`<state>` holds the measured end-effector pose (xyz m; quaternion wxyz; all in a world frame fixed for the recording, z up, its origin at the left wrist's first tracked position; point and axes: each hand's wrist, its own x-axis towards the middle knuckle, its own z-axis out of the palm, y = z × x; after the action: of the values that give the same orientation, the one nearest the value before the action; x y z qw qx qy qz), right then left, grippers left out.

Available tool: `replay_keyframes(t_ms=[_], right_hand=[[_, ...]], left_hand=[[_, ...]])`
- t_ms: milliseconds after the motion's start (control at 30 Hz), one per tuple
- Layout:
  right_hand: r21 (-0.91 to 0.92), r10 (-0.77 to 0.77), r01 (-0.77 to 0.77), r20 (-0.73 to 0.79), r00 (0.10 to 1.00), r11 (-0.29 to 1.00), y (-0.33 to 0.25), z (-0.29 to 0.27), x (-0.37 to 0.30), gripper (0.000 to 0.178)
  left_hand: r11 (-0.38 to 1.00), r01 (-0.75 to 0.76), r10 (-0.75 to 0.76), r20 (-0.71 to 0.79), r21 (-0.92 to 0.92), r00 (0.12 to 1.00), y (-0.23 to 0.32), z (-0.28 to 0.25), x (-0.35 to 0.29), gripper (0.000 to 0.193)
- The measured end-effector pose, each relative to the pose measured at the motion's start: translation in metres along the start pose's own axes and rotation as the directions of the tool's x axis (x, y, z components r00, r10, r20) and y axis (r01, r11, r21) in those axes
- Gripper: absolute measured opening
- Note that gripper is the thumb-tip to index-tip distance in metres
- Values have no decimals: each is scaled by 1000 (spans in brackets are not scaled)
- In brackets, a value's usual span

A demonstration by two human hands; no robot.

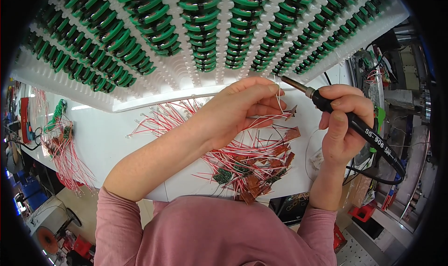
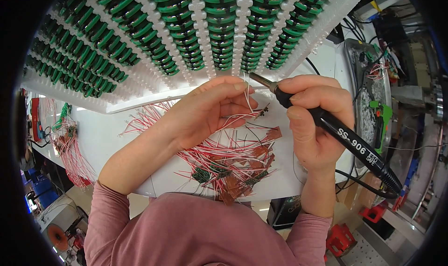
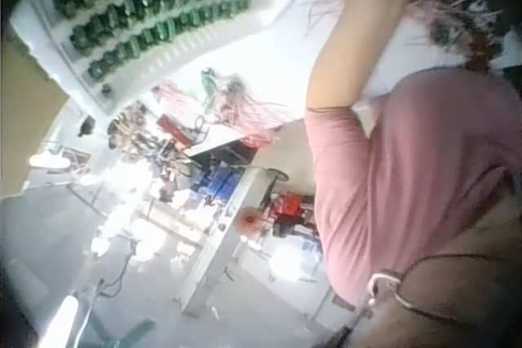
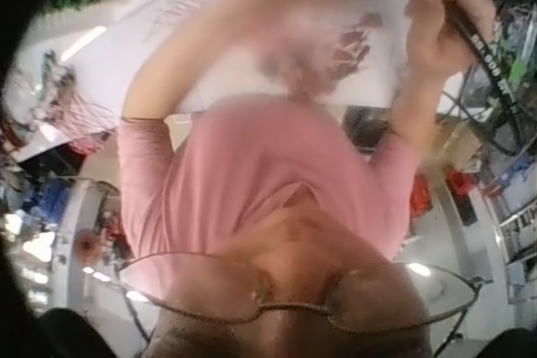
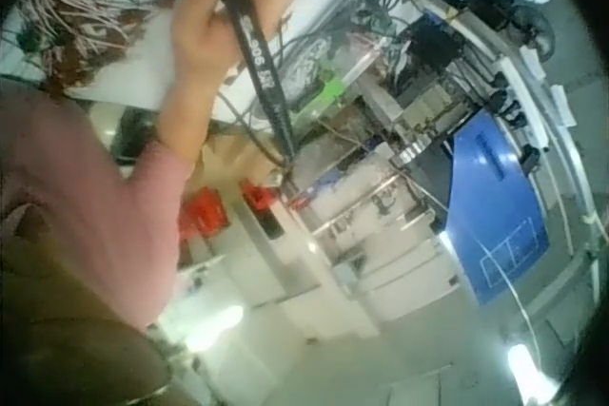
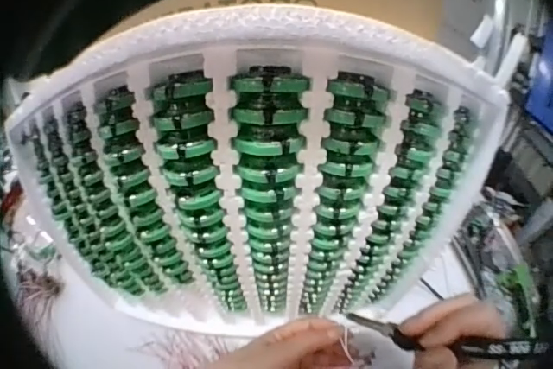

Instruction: The person solders wires to small circuit boards using a soldering iron by hand. The person then switches to a soldering gun and solders wires to components held in a tray.

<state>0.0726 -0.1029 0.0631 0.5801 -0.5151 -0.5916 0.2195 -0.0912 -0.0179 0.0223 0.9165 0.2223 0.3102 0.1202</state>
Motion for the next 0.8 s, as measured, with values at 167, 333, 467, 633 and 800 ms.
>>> replay_keyframes(t_ms=[167,333,467,633,800], right_hand=[[-18,-26,26,7,1000,999,-1,2,-2,21],[-10,-9,8,-54,998,1000,-6,-2,-4,24],[-75,-100,98,-26,995,992,-1,1,0,25],[-136,-119,118,1,993,984,-1,0,0,26],[11,22,-22,-27,999,1000,-5,-1,-4,21]], left_hand=[[1000,-11,11,8,-14,1000,0,-1,-1,16],[1000,2,-2,14,-4,1000,0,0,-2,16],[1000,-20,20,40,0,999,-2,0,-3,17],[999,-22,22,31,23,999,-3,1,-3,18],[1000,-13,12,33,21,999,-4,1,-3,17]])
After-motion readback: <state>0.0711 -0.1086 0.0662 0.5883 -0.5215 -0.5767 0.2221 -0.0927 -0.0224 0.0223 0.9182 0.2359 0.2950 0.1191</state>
